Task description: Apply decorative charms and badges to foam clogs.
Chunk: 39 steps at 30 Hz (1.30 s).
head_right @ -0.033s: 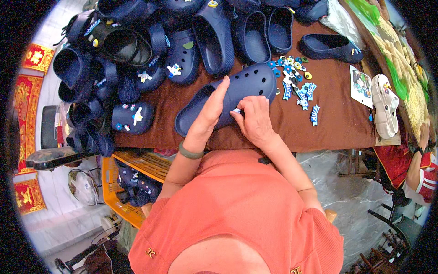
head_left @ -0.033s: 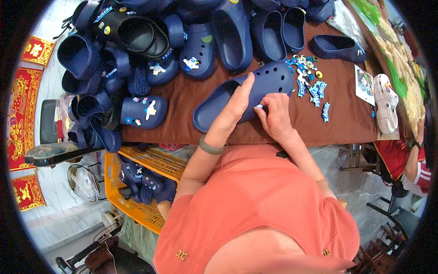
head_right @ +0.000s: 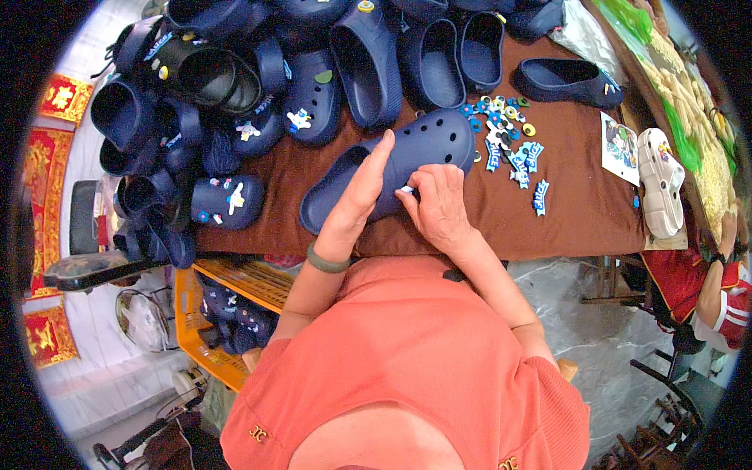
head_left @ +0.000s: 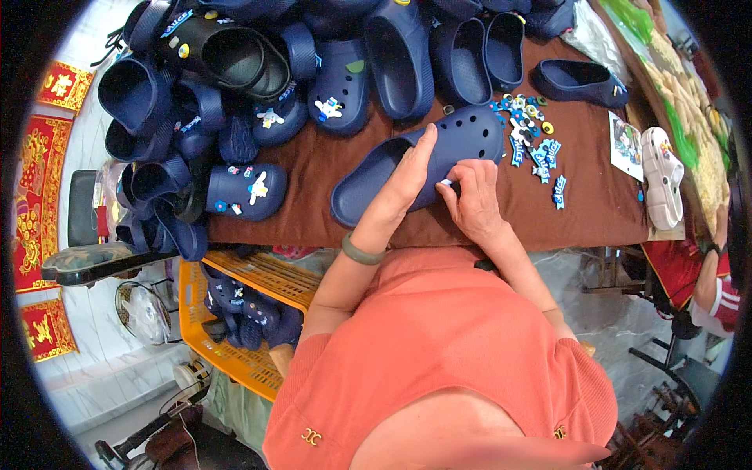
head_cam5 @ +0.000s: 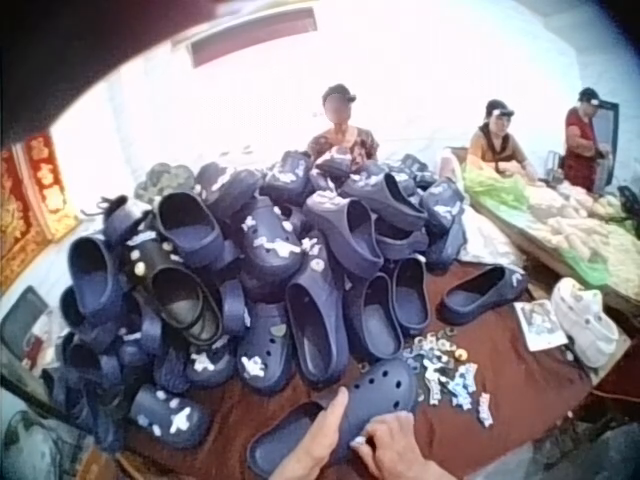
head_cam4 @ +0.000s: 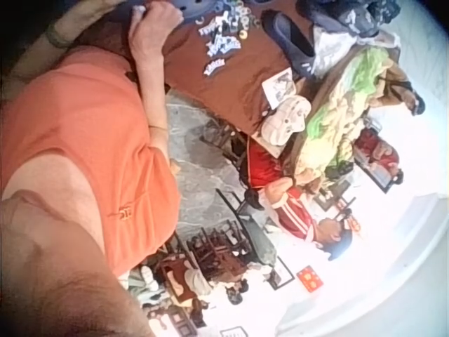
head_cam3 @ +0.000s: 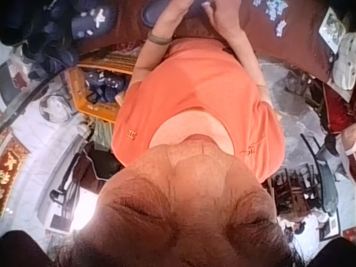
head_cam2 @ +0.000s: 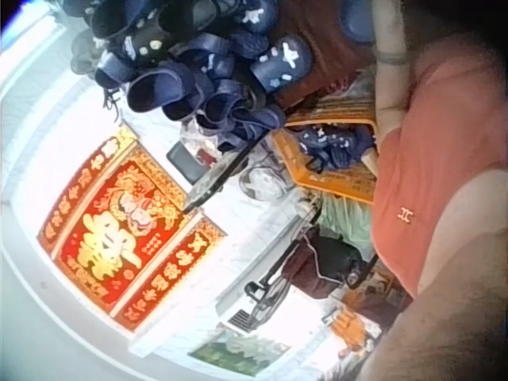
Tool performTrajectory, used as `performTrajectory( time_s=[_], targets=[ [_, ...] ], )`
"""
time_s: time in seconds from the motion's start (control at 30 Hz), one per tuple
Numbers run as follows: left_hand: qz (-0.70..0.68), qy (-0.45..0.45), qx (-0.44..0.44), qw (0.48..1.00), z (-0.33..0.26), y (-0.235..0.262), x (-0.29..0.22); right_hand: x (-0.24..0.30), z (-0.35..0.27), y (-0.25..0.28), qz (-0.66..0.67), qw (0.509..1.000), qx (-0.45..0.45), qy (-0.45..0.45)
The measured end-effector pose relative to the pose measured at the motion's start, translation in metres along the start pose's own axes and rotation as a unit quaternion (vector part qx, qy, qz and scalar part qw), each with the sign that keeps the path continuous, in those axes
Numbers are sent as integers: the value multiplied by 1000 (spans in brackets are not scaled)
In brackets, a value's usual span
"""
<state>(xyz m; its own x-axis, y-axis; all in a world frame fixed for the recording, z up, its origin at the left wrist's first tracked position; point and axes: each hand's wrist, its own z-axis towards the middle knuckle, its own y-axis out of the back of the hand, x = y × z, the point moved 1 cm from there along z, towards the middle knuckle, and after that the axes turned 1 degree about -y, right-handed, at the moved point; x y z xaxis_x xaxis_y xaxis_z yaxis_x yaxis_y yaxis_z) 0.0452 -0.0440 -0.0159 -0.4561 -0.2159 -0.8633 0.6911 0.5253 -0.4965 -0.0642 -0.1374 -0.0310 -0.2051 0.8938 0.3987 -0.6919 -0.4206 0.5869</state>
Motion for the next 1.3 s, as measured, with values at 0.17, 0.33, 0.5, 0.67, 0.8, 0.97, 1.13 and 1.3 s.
performTrajectory(
  time_s=[0.17,0.33,0.5,0.67,0.8,0.97,1.13,1.3],
  targets=[
    [54,-11,-21,998,-5,-10,-9,1,3,2,-38,999,14,4],
    [108,-21,-24,994,-4,-4,-6,5,8,3,-68,998,16,9],
    [62,5,-18,998,-4,-2,-1,3,7,2,-70,997,17,5],
    [83,-1,-16,996,-3,2,2,-1,5,1,-34,999,14,2],
    [136,-16,-24,990,-3,4,3,0,5,1,-17,1000,4,-4],
    [127,-27,-25,991,-7,-5,-4,-3,1,1,4,1000,1,-8],
    [166,-33,-29,985,-5,3,3,-2,2,1,13,1000,3,-11],
    [188,-21,-36,981,-6,2,1,-3,2,1,20,1000,1,-10]
  ],
)
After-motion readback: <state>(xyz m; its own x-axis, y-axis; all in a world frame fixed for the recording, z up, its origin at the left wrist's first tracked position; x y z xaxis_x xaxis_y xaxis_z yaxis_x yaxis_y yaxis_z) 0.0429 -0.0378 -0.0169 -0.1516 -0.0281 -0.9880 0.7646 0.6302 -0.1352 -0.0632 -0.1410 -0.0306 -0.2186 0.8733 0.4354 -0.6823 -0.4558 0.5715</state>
